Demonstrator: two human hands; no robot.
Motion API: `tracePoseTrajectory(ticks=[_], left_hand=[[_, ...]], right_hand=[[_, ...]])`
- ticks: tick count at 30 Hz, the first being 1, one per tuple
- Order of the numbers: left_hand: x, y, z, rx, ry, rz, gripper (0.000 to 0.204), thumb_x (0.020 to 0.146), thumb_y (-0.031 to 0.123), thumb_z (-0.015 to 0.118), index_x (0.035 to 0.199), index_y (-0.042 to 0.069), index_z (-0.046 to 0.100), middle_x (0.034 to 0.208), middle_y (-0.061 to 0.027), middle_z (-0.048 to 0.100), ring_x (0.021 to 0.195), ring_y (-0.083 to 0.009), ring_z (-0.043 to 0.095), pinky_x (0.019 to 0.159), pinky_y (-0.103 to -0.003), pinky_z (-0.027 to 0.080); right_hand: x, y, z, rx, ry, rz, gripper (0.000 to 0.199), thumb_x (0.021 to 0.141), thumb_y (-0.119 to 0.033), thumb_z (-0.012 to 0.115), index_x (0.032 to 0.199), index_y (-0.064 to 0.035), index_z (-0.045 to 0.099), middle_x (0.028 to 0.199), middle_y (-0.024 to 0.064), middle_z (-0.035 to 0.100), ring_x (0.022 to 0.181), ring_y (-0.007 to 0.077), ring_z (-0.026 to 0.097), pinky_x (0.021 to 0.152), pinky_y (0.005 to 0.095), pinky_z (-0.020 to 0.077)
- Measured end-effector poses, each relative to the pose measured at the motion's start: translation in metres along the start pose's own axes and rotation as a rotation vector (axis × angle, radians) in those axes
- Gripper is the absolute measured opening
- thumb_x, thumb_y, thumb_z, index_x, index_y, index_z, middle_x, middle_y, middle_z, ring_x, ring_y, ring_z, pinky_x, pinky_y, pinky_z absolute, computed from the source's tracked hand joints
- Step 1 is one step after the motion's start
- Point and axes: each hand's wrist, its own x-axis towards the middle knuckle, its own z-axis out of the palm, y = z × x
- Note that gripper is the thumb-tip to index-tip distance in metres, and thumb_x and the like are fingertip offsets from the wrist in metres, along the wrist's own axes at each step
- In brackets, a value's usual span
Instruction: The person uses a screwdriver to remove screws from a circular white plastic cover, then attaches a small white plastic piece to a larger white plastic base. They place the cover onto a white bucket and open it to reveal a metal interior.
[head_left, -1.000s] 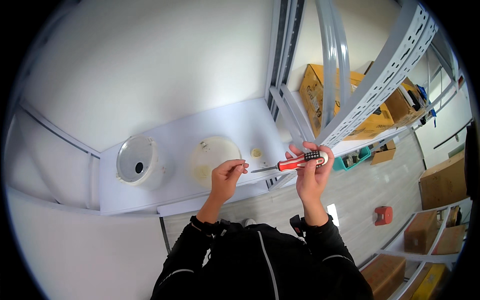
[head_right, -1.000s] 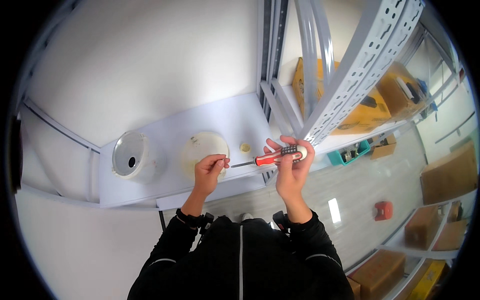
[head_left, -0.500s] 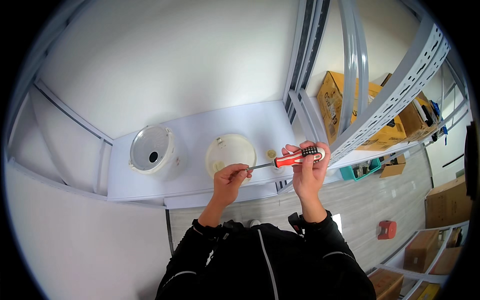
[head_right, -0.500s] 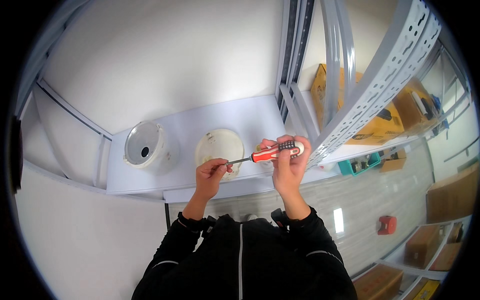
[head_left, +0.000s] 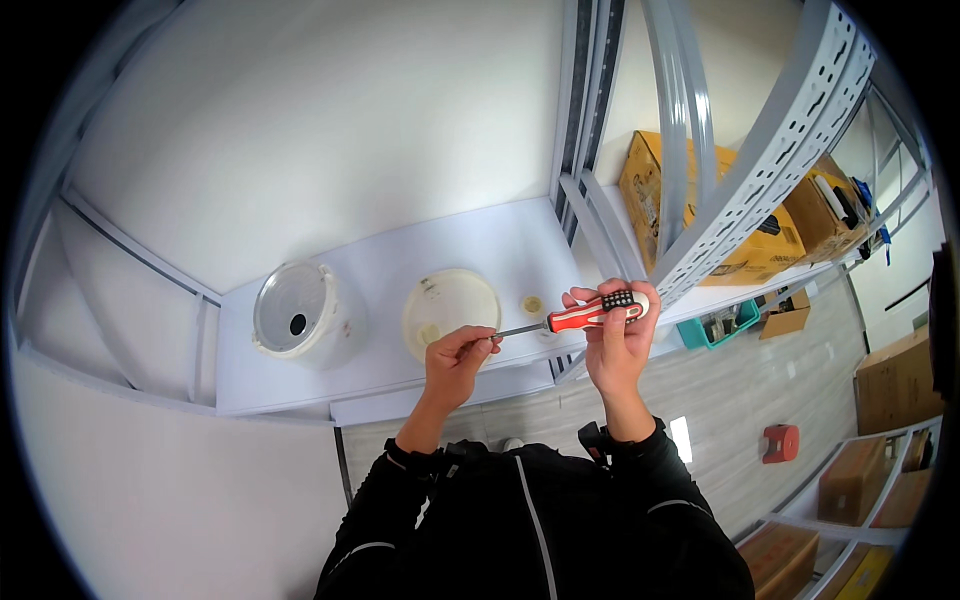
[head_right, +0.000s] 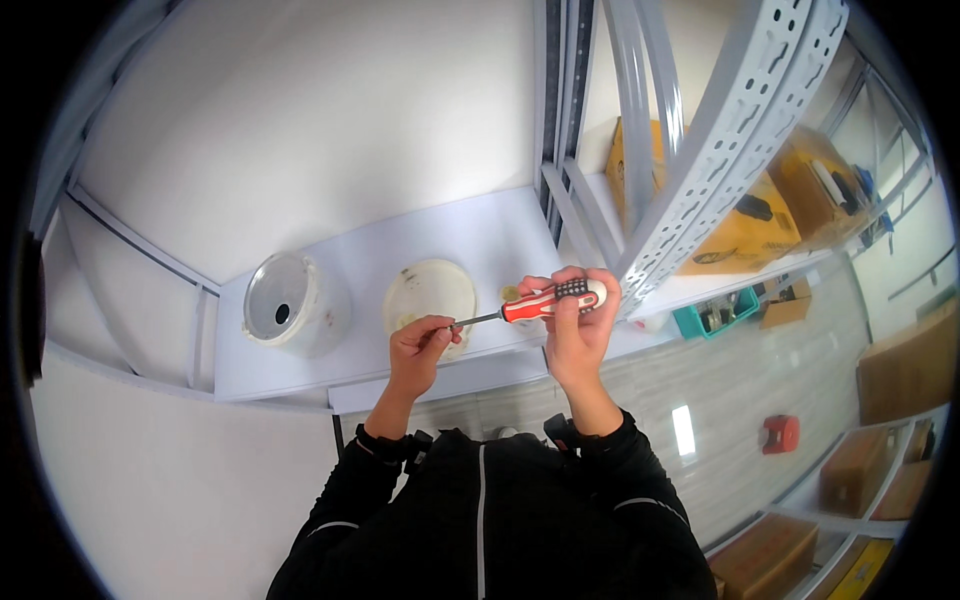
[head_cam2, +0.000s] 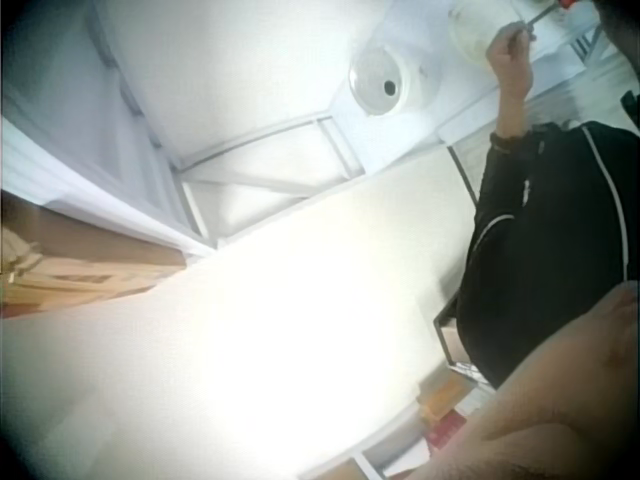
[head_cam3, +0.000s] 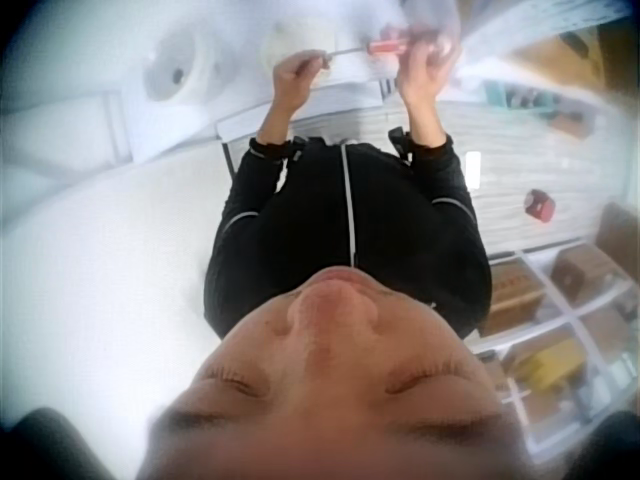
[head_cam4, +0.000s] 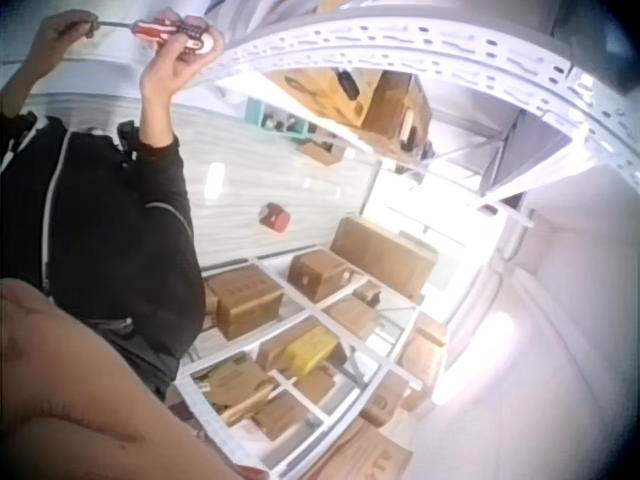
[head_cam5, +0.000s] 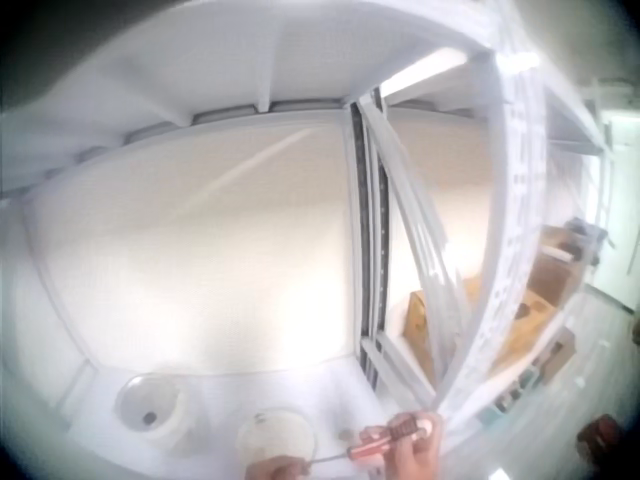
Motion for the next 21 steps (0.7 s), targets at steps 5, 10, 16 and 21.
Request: tracePoseTrajectory(ticks=[5, 10, 16, 21], left_hand=[[0.0, 0.0, 0.007, 0.034, -0.003, 0.0, 0.018, 0.103, -0.001, 0.067, 0.119, -0.002, 0.074, 0.107, -0.0109, 0.078, 0.096, -0.0152, 0.074, 0.087, -0.028, 0.059], [0.002, 0.005, 0.013, 0.082, -0.027, 0.089, 0.016, 0.101, -0.003, 0.068, 0.116, -0.004, 0.076, 0.108, -0.0137, 0.077, 0.096, -0.0184, 0.074, 0.086, -0.03, 0.059], [0.0, 0.005, 0.003, 0.182, -0.029, 0.086, 0.02, 0.101, -0.004, 0.068, 0.12, -0.003, 0.075, 0.107, -0.0135, 0.077, 0.098, -0.0193, 0.075, 0.089, -0.031, 0.059], [0.0, 0.01, -0.006, 0.514, -0.06, 0.123, 0.029, 0.098, -0.002, 0.071, 0.127, -0.001, 0.073, 0.109, -0.0128, 0.078, 0.102, -0.0194, 0.075, 0.094, -0.034, 0.058]], right_hand=[[-0.004, -0.003, -0.007, -0.024, 0.024, -0.006, 0.038, 0.113, -0.018, 0.055, 0.144, -0.0128, 0.035, 0.131, 0.0132, 0.054, 0.118, 0.0374, 0.069, 0.102, 0.0604, 0.0601], [-0.001, -0.013, -0.01, -0.183, 0.112, 0.127, 0.042, 0.11, -0.014, 0.059, 0.144, -0.0117, 0.035, 0.127, 0.0162, 0.061, 0.107, 0.034, 0.074, 0.092, 0.049, 0.0651], [0.009, -0.031, -0.01, -0.279, 0.095, 0.417, 0.057, 0.104, -0.008, 0.069, 0.148, -0.0104, 0.033, 0.12, 0.0152, 0.066, 0.1, 0.0243, 0.075, 0.081, 0.033, 0.0659], [0.001, -0.008, -0.013, -0.309, 0.026, 0.376, 0.059, 0.104, -0.01, 0.071, 0.15, -0.0113, 0.034, 0.12, 0.0144, 0.068, 0.102, 0.0222, 0.073, 0.081, 0.0349, 0.0661]])
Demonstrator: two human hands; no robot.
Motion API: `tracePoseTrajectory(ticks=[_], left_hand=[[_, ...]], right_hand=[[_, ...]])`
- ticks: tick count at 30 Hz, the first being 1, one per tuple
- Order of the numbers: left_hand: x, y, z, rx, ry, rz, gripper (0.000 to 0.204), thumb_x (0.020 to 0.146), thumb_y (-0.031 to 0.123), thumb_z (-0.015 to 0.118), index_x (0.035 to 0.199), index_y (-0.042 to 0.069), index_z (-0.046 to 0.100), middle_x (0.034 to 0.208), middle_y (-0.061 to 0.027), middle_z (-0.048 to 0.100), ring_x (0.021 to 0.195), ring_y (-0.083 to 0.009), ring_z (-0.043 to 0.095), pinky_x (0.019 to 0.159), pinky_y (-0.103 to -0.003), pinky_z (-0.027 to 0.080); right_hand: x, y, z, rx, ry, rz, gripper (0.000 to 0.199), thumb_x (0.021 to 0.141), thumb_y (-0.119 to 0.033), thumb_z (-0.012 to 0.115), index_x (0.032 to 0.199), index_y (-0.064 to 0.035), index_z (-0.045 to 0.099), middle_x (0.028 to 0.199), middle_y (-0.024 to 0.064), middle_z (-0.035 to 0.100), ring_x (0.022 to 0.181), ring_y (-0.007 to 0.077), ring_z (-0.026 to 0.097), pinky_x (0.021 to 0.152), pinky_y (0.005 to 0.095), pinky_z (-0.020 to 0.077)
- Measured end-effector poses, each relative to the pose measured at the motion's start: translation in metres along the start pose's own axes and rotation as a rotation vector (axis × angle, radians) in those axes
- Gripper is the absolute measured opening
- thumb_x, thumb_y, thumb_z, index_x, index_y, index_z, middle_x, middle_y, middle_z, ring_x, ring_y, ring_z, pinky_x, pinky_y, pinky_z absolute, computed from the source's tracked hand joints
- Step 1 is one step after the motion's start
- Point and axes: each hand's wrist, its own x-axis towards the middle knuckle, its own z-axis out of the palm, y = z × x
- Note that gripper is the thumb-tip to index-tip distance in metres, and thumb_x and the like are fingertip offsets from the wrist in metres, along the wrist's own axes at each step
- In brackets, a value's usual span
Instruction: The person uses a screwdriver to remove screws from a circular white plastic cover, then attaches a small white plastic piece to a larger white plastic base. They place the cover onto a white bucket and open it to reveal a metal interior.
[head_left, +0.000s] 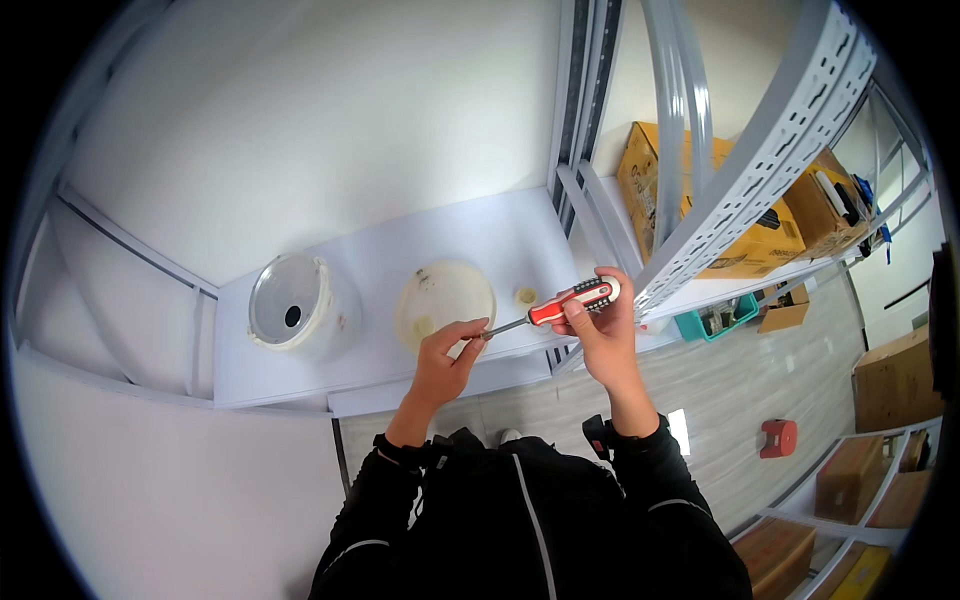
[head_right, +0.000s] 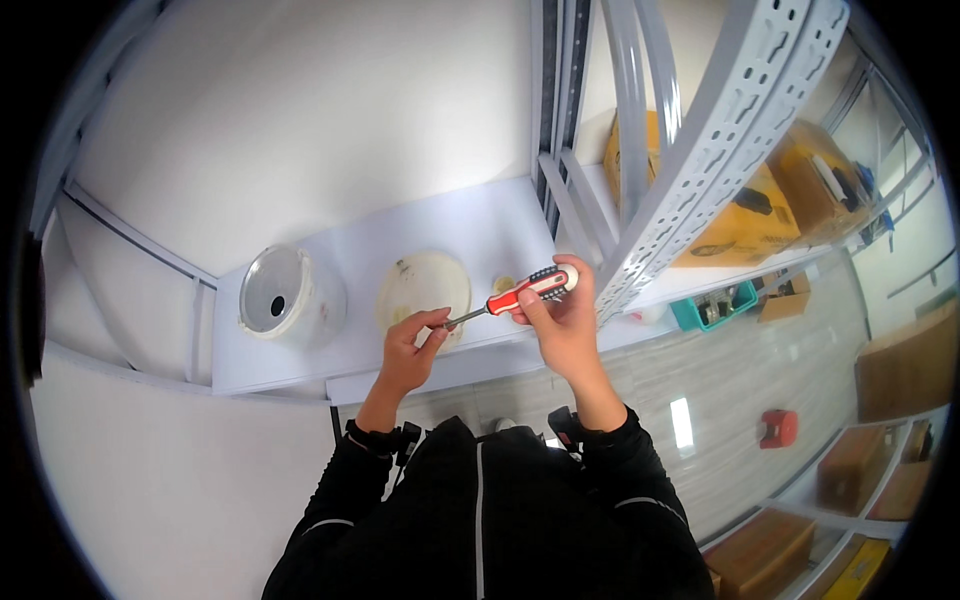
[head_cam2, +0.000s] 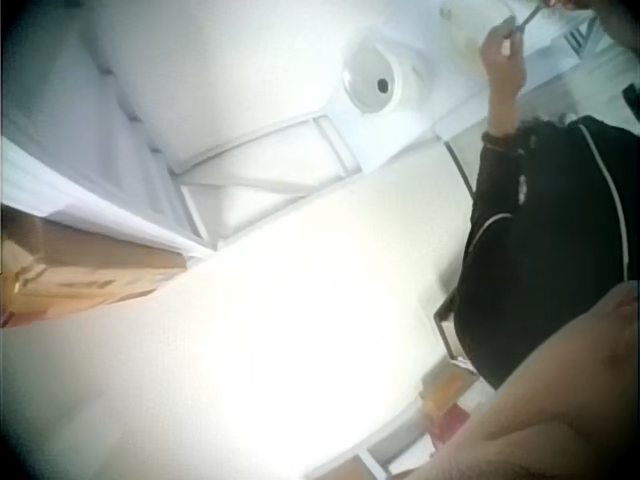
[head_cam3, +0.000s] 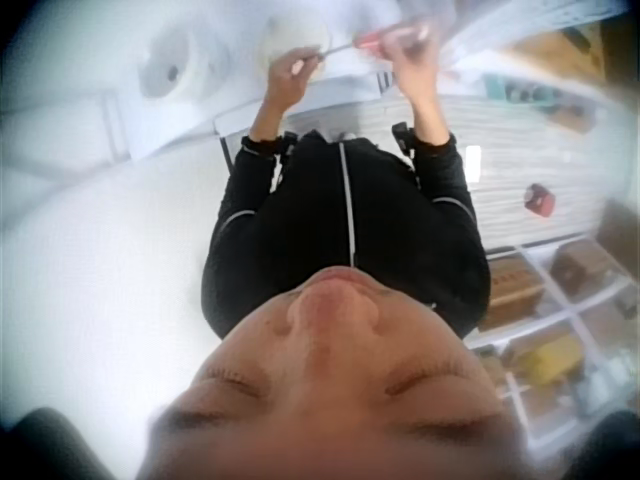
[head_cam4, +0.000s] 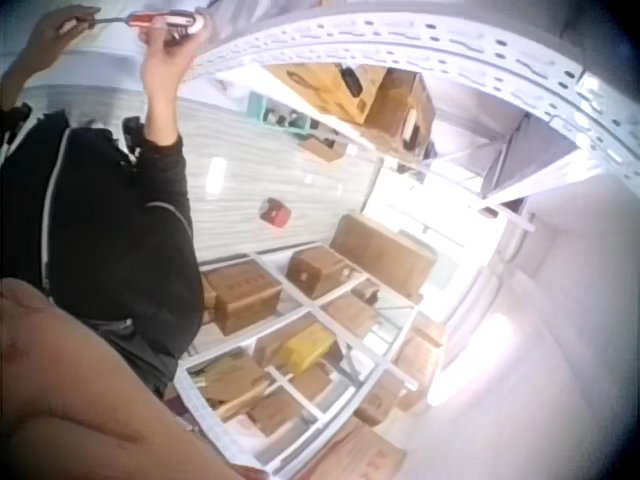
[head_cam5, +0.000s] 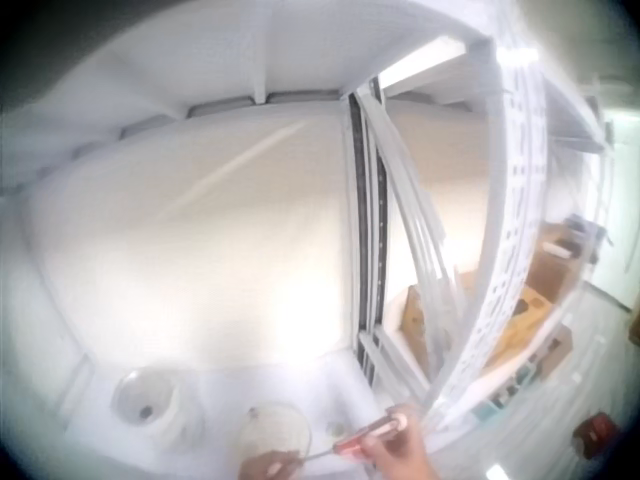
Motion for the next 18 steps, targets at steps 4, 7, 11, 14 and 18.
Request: tracePoseTrajectory(ticks=[4, 7, 11, 14, 18], left_hand=[[-0.003, -0.006, -0.014, 0.172, -0.084, -0.013, 0.04, 0.093, 0.005, 0.078, 0.133, 0.002, 0.072, 0.111, -0.0133, 0.079, 0.103, -0.0242, 0.075, 0.094, -0.036, 0.057], [-0.002, -0.013, -0.018, 0.245, -0.135, -0.044, 0.046, 0.091, 0.009, 0.081, 0.136, 0.004, 0.071, 0.114, -0.0142, 0.078, 0.107, -0.0277, 0.074, 0.095, -0.038, 0.057], [0.002, -0.035, -0.021, 0.191, -0.201, -0.11, 0.056, 0.089, 0.01, 0.083, 0.142, 0.006, 0.066, 0.121, -0.0149, 0.077, 0.115, -0.0312, 0.072, 0.102, -0.041, 0.055], [0.008, -0.055, -0.024, 0.223, -0.212, -0.076, 0.063, 0.088, 0.013, 0.084, 0.146, 0.007, 0.062, 0.13, -0.0158, 0.074, 0.125, -0.0353, 0.068, 0.111, -0.044, 0.051], [0.016, -0.075, -0.033, 0.353, -0.253, -0.098, 0.067, 0.086, 0.021, 0.086, 0.146, 0.006, 0.06, 0.14, -0.0159, 0.069, 0.135, -0.0376, 0.06, 0.122, -0.05, 0.041]], right_hand=[[-0.001, 0.019, 0.009, -0.035, -0.024, 0.048, 0.059, 0.104, -0.008, 0.071, 0.15, -0.0112, 0.034, 0.118, 0.0132, 0.068, 0.103, 0.0204, 0.072, 0.081, 0.0338, 0.0645], [-0.002, 0.035, 0.02, -0.128, -0.021, 0.039, 0.059, 0.104, -0.007, 0.071, 0.149, -0.0084, 0.033, 0.116, 0.0129, 0.068, 0.099, 0.019, 0.071, 0.082, 0.033, 0.0625], [0.001, 0.052, 0.034, -0.201, -0.018, 0.001, 0.058, 0.103, -0.008, 0.072, 0.147, -0.0045, 0.034, 0.111, 0.013, 0.069, 0.095, 0.018, 0.071, 0.083, 0.0321, 0.0602], [0.002, 0.065, 0.041, -0.307, 0.0, -0.007, 0.058, 0.103, -0.01, 0.072, 0.147, -0.0046, 0.035, 0.109, 0.0137, 0.072, 0.098, 0.0202, 0.073, 0.085, 0.0328, 0.0605], [0.004, 0.081, 0.048, -0.485, -0.001, 0.02, 0.062, 0.102, -0.011, 0.075, 0.148, -0.0048, 0.035, 0.115, 0.014, 0.068, 0.102, 0.0181, 0.072, 0.084, 0.032, 0.0608]])
